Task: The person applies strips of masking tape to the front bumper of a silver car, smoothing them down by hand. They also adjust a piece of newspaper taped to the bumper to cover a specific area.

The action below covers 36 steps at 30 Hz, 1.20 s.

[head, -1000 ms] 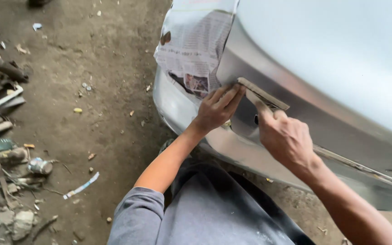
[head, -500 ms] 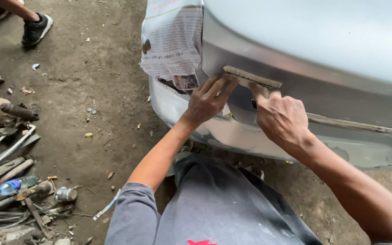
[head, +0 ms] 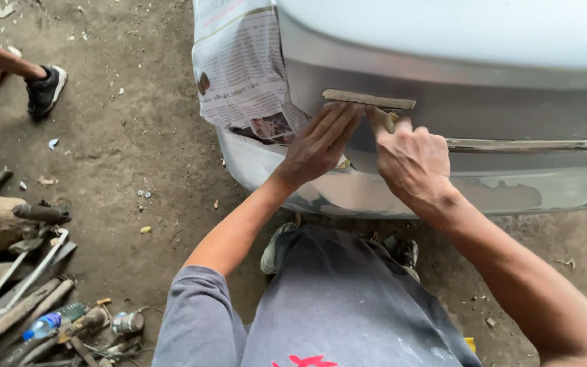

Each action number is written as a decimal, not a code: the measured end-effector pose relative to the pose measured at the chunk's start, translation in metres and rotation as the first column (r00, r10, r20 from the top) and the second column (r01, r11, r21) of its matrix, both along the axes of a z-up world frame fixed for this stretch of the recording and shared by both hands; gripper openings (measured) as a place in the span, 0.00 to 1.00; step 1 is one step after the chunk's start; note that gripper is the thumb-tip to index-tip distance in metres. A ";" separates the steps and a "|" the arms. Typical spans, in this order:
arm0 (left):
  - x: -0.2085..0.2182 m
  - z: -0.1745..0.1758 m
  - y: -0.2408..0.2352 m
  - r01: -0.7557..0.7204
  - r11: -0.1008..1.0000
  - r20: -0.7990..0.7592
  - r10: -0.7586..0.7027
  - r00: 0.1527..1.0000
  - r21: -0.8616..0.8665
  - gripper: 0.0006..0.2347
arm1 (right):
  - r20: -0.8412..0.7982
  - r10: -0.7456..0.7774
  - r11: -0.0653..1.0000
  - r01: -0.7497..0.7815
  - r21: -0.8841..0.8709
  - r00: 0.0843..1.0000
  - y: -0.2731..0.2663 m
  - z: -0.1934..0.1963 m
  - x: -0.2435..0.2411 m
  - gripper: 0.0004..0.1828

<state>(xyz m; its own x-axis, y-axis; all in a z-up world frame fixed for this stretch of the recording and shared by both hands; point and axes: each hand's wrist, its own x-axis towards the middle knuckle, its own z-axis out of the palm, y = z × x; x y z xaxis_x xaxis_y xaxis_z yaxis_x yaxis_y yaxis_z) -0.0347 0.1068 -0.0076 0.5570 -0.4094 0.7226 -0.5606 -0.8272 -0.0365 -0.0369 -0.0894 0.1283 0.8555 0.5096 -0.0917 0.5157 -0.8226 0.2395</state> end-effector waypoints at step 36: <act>0.025 -0.035 0.006 0.047 0.943 0.013 -0.054 0.998 0.328 0.24 | 0.192 0.071 0.986 -0.098 0.134 0.979 -0.057 -0.010 0.001 0.17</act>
<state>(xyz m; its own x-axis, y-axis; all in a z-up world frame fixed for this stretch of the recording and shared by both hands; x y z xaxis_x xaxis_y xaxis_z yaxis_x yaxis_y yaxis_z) -0.0097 0.1128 -0.0427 0.5151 -0.6529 0.5554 -0.5976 -0.7380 -0.3133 -0.0361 -0.1460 0.1187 0.8040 0.5771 0.1432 0.5422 -0.8105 0.2218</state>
